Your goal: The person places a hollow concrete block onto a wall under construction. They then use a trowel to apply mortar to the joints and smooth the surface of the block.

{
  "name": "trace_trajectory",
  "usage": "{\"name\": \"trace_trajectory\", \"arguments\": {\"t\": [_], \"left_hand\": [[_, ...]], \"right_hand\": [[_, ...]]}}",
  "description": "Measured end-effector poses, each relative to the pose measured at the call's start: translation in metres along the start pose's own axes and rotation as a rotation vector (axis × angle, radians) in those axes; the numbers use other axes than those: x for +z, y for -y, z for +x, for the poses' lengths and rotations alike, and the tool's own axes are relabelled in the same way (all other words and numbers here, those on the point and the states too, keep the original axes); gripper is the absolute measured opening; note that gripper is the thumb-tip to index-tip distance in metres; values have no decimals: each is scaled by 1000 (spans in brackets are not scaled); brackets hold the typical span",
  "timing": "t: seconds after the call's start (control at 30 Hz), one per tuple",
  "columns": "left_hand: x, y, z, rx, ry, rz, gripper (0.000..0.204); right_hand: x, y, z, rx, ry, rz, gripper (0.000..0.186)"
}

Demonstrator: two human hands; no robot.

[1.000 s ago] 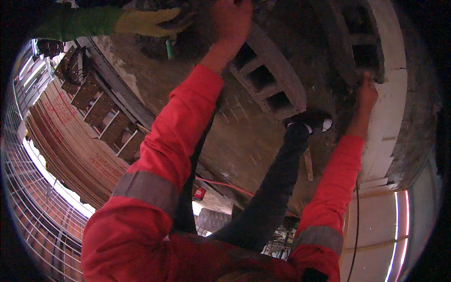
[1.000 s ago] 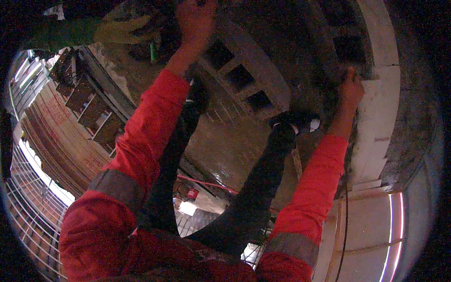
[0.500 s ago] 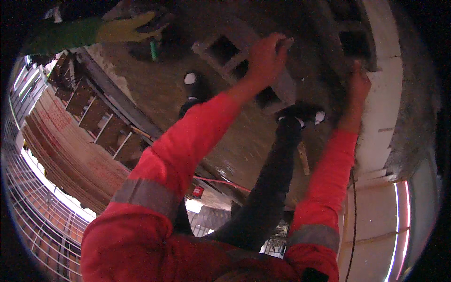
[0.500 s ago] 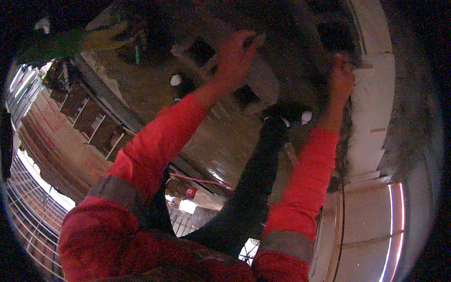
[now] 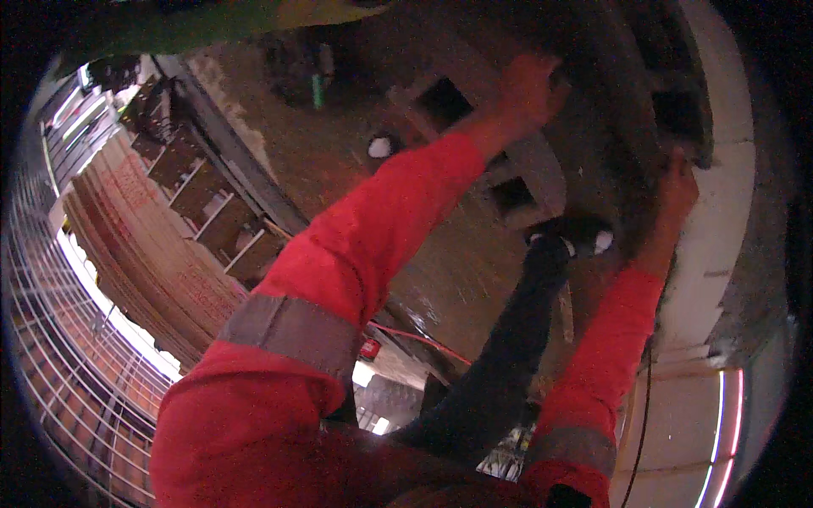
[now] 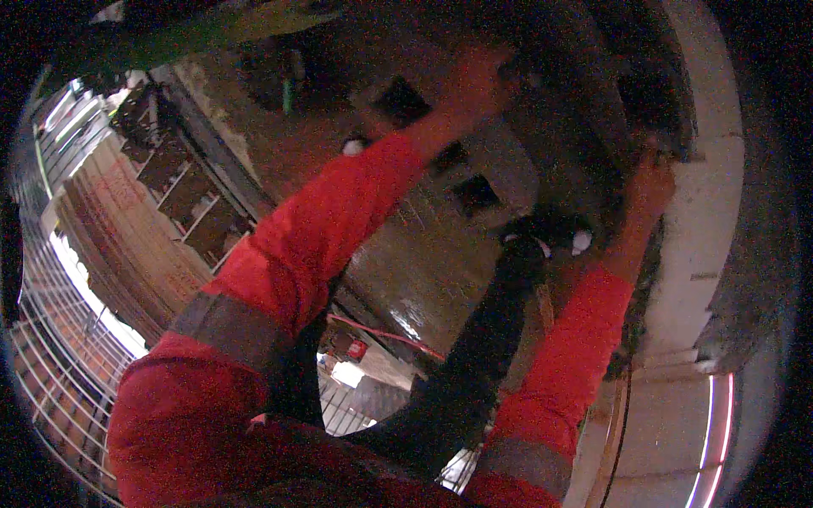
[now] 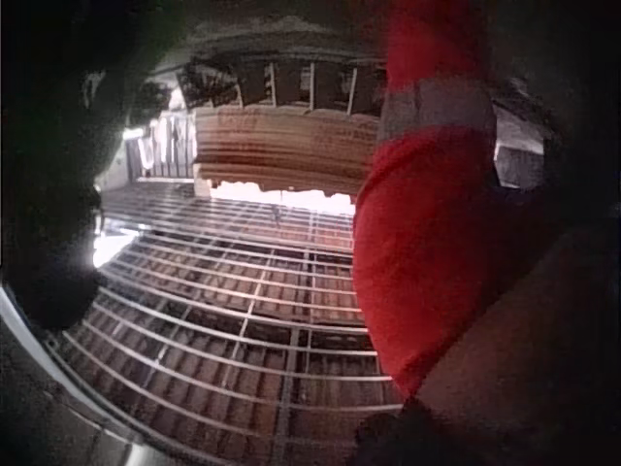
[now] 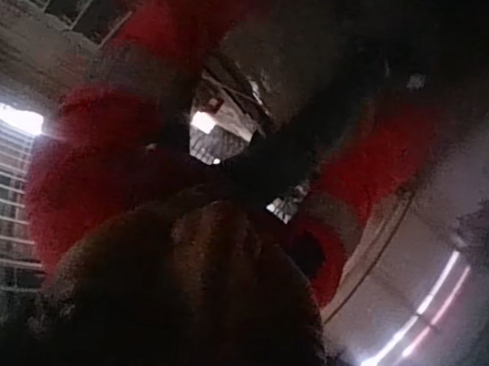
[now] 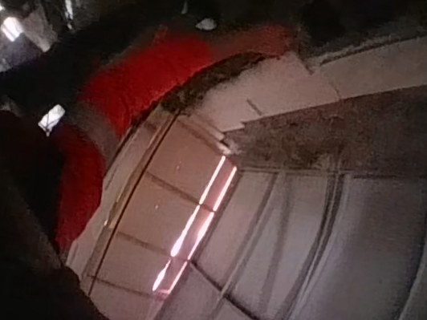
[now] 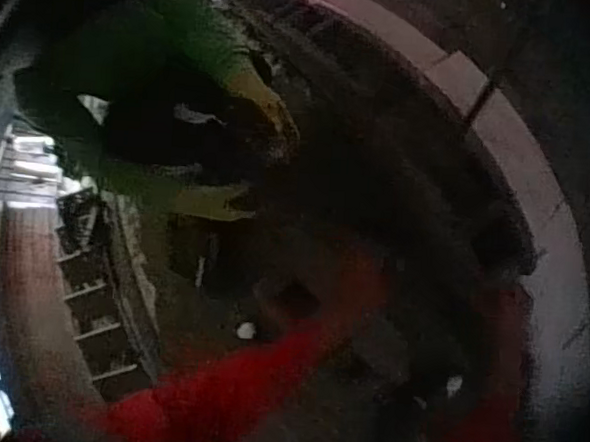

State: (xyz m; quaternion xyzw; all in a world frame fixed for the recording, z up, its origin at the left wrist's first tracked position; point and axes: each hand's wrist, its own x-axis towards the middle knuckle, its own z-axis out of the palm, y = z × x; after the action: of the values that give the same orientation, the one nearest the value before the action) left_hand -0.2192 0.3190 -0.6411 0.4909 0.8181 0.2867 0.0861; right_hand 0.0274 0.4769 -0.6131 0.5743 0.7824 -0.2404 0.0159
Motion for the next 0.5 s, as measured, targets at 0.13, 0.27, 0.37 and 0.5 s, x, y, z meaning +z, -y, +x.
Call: {"name": "trace_trajectory", "arguments": {"t": [0.13, 0.27, 0.37, 0.5], "left_hand": [[-107, 4, 35, -196, 29, 114, 29], [-184, 46, 66, -286, -60, 116, 27], [-204, 83, 78, -215, -77, 253, 31], [-183, 119, 79, -426, 3, -616, 35]], "right_hand": [[2, 4, 5, 197, 25, 40, 52], [4, -2, 7, 172, 22, 31, 57], [8, -11, 10, 121, 49, 28, 60], [15, -19, 11, 175, 30, 80, 57]]}}
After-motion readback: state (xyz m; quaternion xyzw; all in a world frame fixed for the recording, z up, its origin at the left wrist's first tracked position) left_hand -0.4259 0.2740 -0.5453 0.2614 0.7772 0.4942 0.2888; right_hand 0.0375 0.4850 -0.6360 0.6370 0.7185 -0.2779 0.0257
